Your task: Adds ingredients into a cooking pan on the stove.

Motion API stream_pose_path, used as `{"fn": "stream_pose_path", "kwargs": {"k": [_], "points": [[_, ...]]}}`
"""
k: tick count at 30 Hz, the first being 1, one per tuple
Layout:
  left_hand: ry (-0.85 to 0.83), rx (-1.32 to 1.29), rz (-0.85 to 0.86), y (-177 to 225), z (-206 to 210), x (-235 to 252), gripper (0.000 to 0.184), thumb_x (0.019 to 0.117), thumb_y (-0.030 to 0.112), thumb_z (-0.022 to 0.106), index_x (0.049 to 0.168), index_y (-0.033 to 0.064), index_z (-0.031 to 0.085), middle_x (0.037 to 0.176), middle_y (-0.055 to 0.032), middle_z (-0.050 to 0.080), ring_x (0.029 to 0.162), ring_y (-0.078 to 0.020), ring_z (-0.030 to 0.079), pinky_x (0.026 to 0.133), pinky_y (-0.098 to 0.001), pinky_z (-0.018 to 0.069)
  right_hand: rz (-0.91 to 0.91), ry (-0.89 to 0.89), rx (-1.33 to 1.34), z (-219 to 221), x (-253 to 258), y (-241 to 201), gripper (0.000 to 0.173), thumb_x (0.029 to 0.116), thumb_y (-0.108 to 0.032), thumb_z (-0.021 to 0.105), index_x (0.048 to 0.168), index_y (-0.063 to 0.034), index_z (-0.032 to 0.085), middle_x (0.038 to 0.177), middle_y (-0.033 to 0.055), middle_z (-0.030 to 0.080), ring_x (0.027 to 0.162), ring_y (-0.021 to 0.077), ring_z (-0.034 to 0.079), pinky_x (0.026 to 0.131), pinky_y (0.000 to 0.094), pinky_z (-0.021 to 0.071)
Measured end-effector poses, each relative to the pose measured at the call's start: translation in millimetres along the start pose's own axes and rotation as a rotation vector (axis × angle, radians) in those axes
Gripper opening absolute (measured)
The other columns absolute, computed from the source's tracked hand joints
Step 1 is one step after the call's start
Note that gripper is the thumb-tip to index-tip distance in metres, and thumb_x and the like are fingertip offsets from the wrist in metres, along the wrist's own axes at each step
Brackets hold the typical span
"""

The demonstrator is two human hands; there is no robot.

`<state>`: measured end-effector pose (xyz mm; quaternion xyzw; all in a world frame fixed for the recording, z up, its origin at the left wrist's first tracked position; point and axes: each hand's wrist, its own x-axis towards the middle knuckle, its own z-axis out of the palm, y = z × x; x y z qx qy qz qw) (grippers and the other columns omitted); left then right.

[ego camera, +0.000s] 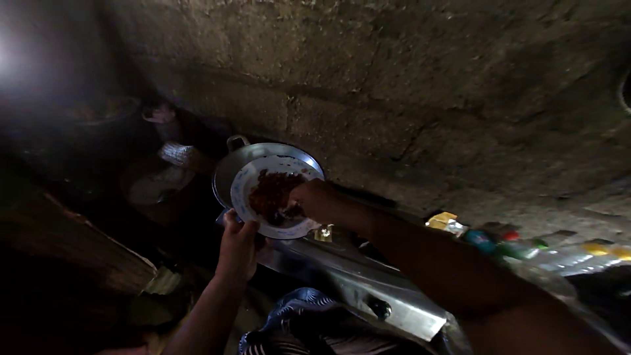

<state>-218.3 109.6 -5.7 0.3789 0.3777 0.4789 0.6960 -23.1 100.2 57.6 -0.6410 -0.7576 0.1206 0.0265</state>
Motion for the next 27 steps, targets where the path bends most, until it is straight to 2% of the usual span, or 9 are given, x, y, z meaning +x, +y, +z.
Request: {"fn": "stream_pose_path", "kwargs": {"k": [4,6,10,14,18,21,23,25,27], "points": [[-0.022,-0.001,0.02,6.1,-4.1,6.3,0.045,0.1037,-0.001,0.046,0.144,0.0095,0.031,0.1,-0.0147,0.066,0.074,-0.0203,0.071,0.061,-0.0328,0.0624,0.012,0.007,-0.009,7.4,7.4,-12.5,0.022,0.0972,-0.006,0.066,0.118,-0.0033,0.071,0.116,0.0194,0.067,0.11,0.0358,0.065,0.097,0.0528,0.0543],[-0.028,0.01,0.021,6.0,-4.9,9.8,0.047,0.1038,-0.001,0.046,0.146,0.0099,0.029,0.102,-0.0145,0.066,0.074,-0.02,0.072,0.062,-0.0326,0.0624,-0.01,0.051,0.01,15.6,16.0,-14.4,0.021,0.0949,-0.001,0.067,0.115,-0.0005,0.072,0.112,0.0218,0.069,0.109,0.0384,0.067,0.096,0.055,0.0543],[0.003,0.038,-0.009,8.3,-10.4,20.8,0.05,0.1039,-0.001,0.047,0.148,0.0106,0.026,0.101,-0.015,0.065,0.071,-0.0202,0.071,0.059,-0.032,0.0617,-0.007,0.0,0.025,0.3,29.6,-12.1,0.016,0.0983,-0.002,0.063,0.111,-0.0008,0.073,0.104,0.0192,0.072,0.1,0.0357,0.069,0.092,0.0546,0.0544],[0.006,0.026,-0.012,12.4,-19.6,29.0,0.049,0.103,-0.001,0.048,0.146,0.0103,0.029,0.105,-0.0174,0.065,0.075,-0.0232,0.072,0.061,-0.0348,0.0622,0.0,-0.081,-0.007,-7.9,33.8,-17.5,0.021,0.0974,0.001,0.061,0.114,-0.0037,0.072,0.106,0.017,0.071,0.103,0.0337,0.068,0.093,0.0532,0.0546],[0.003,0.016,-0.016,16.5,-22.8,33.3,0.046,0.1031,-0.001,0.048,0.145,0.01,0.03,0.103,-0.0157,0.065,0.072,-0.0208,0.071,0.06,-0.0323,0.0621,0.007,0.088,0.015,1.0,40.4,-16.4,0.017,0.0941,0.001,0.067,0.11,-0.0026,0.073,0.102,0.017,0.073,0.098,0.0348,0.07,0.089,0.0545,0.0565],[-0.012,0.01,0.005,18.2,-26.4,38.0,0.048,0.1023,-0.003,0.047,0.145,0.0097,0.029,0.103,-0.0154,0.065,0.073,-0.0208,0.071,0.06,-0.0325,0.0623,0.051,0.045,-0.007,-2.6,45.0,-20.1,0.016,0.0986,-0.006,0.064,0.111,-0.0039,0.075,0.106,0.0166,0.073,0.102,0.0347,0.07,0.093,0.0547,0.0553],[-0.016,0.022,0.019,18.3,-27.3,41.0,0.046,0.1022,-0.002,0.047,0.144,0.0092,0.03,0.101,-0.0146,0.066,0.072,-0.0202,0.071,0.058,-0.0318,0.0609,0.039,0.017,-0.031,3.6,46.6,-25.0,0.016,0.0978,-0.008,0.067,0.112,-0.0029,0.074,0.107,0.0174,0.071,0.104,0.0348,0.068,0.093,0.0536,0.0553],[-0.033,0.031,0.02,18.0,-27.3,42.5,0.047,0.102,-0.002,0.047,0.145,0.0092,0.03,0.102,-0.0146,0.066,0.073,-0.0205,0.071,0.059,-0.0321,0.0613,0.033,0.016,-0.012,11.2,49.4,-28.2,0.022,0.0962,-0.003,0.067,0.118,-0.0014,0.071,0.113,0.0205,0.068,0.11,0.0377,0.066,0.096,0.0544,0.0536],[-0.032,0.034,0.01,15.9,-27.0,45.2,0.048,0.1022,-0.002,0.047,0.145,0.0089,0.029,0.101,-0.0143,0.066,0.073,-0.0199,0.071,0.059,-0.032,0.0616,0.045,0.008,-0.003,13.1,55.5,-26.5,0.022,0.0955,0.0,0.064,0.115,-0.0003,0.072,0.113,0.0212,0.07,0.11,0.0387,0.066,0.097,0.0557,0.0526]]}}
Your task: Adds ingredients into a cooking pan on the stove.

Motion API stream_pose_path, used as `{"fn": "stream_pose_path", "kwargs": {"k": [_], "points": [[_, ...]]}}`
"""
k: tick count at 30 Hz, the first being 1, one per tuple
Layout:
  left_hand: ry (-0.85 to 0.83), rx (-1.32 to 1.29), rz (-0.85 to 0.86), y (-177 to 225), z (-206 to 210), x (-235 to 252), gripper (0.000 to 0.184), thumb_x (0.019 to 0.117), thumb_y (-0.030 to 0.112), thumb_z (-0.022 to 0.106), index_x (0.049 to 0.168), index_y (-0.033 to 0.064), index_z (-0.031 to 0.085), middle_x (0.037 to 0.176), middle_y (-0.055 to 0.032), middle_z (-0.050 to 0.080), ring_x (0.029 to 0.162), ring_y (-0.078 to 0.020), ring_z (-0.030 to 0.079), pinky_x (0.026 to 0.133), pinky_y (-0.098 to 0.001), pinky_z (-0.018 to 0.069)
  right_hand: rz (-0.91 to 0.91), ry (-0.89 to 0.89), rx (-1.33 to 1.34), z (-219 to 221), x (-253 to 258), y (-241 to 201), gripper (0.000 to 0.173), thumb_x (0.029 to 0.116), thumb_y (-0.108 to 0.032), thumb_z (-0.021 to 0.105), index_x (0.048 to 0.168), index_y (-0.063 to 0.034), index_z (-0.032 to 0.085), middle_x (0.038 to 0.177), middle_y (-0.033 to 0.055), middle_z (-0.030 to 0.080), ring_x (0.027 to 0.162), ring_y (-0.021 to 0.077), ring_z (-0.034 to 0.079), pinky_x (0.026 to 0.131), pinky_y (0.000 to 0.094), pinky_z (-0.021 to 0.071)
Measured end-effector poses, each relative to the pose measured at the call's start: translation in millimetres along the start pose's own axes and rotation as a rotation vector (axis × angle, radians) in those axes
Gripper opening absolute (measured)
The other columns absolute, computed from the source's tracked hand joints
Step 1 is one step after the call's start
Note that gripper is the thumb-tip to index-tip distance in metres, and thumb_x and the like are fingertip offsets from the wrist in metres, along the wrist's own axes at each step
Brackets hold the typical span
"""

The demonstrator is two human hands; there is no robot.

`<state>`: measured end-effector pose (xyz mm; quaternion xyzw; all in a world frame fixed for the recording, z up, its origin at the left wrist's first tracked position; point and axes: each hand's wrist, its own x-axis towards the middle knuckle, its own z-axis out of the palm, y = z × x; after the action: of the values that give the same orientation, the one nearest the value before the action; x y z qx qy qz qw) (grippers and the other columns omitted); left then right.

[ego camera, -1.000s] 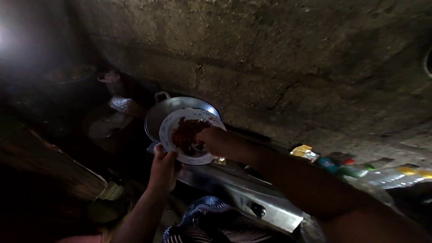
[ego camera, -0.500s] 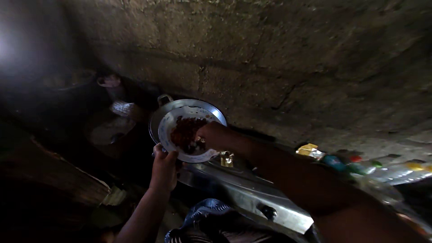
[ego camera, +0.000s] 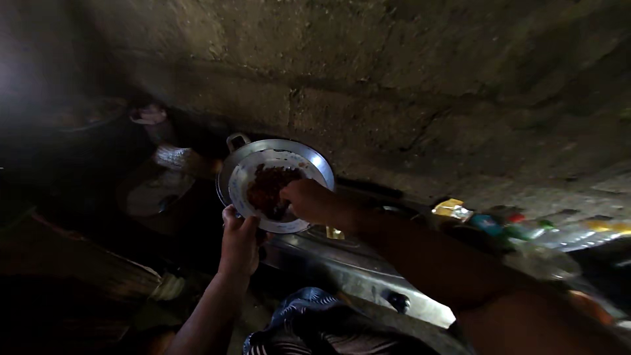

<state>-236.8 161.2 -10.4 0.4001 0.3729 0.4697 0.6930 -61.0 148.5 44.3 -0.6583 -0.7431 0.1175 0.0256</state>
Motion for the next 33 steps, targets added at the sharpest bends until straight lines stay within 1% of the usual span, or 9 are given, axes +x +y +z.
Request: {"fn": "stream_pose_path", "kwargs": {"k": [3,7,10,14,18,22,26,30,33], "points": [[0.012,-0.012,-0.01,0.8,-1.2,5.5,0.048,0.103,-0.002,0.047,0.146,0.0092,0.028,0.101,-0.015,0.065,0.073,-0.0204,0.071,0.06,-0.0323,0.0619,-0.026,0.045,0.012,1.0,5.6,7.6,0.015,0.0961,-0.001,0.065,0.107,-0.0011,0.075,0.104,0.0185,0.073,0.103,0.0359,0.069,0.094,0.0544,0.0545],[0.001,0.008,0.012,5.4,-4.1,10.6,0.046,0.1035,-0.001,0.045,0.146,0.0096,0.03,0.096,-0.0128,0.065,0.068,-0.0174,0.069,0.059,-0.0304,0.0607,0.002,0.033,0.016,2.8,13.3,0.3,0.018,0.0949,-0.003,0.068,0.112,0.0002,0.072,0.11,0.0213,0.069,0.108,0.0383,0.066,0.096,0.0561,0.0539],[0.03,0.004,-0.002,11.9,-3.2,16.8,0.045,0.1041,-0.002,0.044,0.145,0.0102,0.031,0.096,-0.0128,0.065,0.068,-0.018,0.069,0.059,-0.0306,0.0609,-0.007,0.068,0.057,-3.4,27.5,4.2,0.014,0.0936,-0.002,0.068,0.106,0.0017,0.072,0.104,0.0212,0.071,0.103,0.0387,0.068,0.093,0.0577,0.0534],[0.088,0.035,0.064,21.4,-13.1,29.9,0.045,0.1029,-0.001,0.046,0.145,0.0117,0.033,0.1,-0.0105,0.064,0.072,-0.0164,0.069,0.06,-0.0308,0.0603,0.014,0.221,0.194,-42.6,39.1,12.9,0.017,0.0931,-0.008,0.071,0.107,-0.0002,0.074,0.107,0.0193,0.072,0.103,0.0358,0.069,0.096,0.0572,0.0525],[0.192,0.046,0.115,28.8,-40.0,32.3,0.046,0.1049,0.003,0.045,0.147,0.0124,0.03,0.107,-0.011,0.063,0.079,-0.0174,0.07,0.062,-0.0329,0.0616,0.144,0.303,0.159,-77.0,51.0,22.3,0.02,0.0953,-0.012,0.066,0.112,-0.0065,0.075,0.112,0.0147,0.072,0.108,0.0315,0.068,0.095,0.0549,0.0524],[0.279,0.031,0.171,27.9,-70.0,24.1,0.052,0.1032,0.003,0.045,0.151,0.0105,0.025,0.11,-0.0114,0.062,0.08,-0.0181,0.071,0.063,-0.0344,0.0632,0.223,0.25,0.041,-58.0,84.4,43.1,0.021,0.0985,-0.011,0.062,0.114,-0.0045,0.074,0.117,0.0189,0.071,0.114,0.0371,0.066,0.099,0.0584,0.0518],[0.283,-0.005,0.225,24.3,-92.7,16.0,0.051,0.1004,0.001,0.045,0.146,0.0103,0.026,0.102,-0.0066,0.064,0.076,-0.0159,0.072,0.061,-0.0332,0.0641,0.229,0.205,-0.012,-28.6,108.5,58.4,0.022,0.0972,-0.007,0.064,0.117,-0.0009,0.072,0.119,0.0222,0.069,0.116,0.0404,0.065,0.1,0.0594,0.051],[0.269,-0.028,0.264,21.4,-103.7,8.5,0.049,0.0983,-0.002,0.043,0.143,0.0088,0.026,0.104,-0.0051,0.065,0.08,-0.0154,0.073,0.063,-0.0347,0.0652,0.279,0.295,0.005,-19.7,117.0,61.3,0.023,0.1,-0.019,0.064,0.114,-0.0013,0.071,0.116,0.0211,0.07,0.114,0.0396,0.066,0.098,0.0588,0.052],[0.285,-0.025,0.251,20.1,-105.8,4.4,0.05,0.0979,-0.002,0.042,0.143,0.0091,0.026,0.102,-0.0037,0.065,0.077,-0.0141,0.073,0.062,-0.0329,0.0648,0.323,0.244,0.003,-19.5,119.3,59.2,0.026,0.1043,-0.019,0.058,0.114,0.0018,0.069,0.119,0.0237,0.068,0.117,0.0414,0.065,0.098,0.0591,0.0516]]}}
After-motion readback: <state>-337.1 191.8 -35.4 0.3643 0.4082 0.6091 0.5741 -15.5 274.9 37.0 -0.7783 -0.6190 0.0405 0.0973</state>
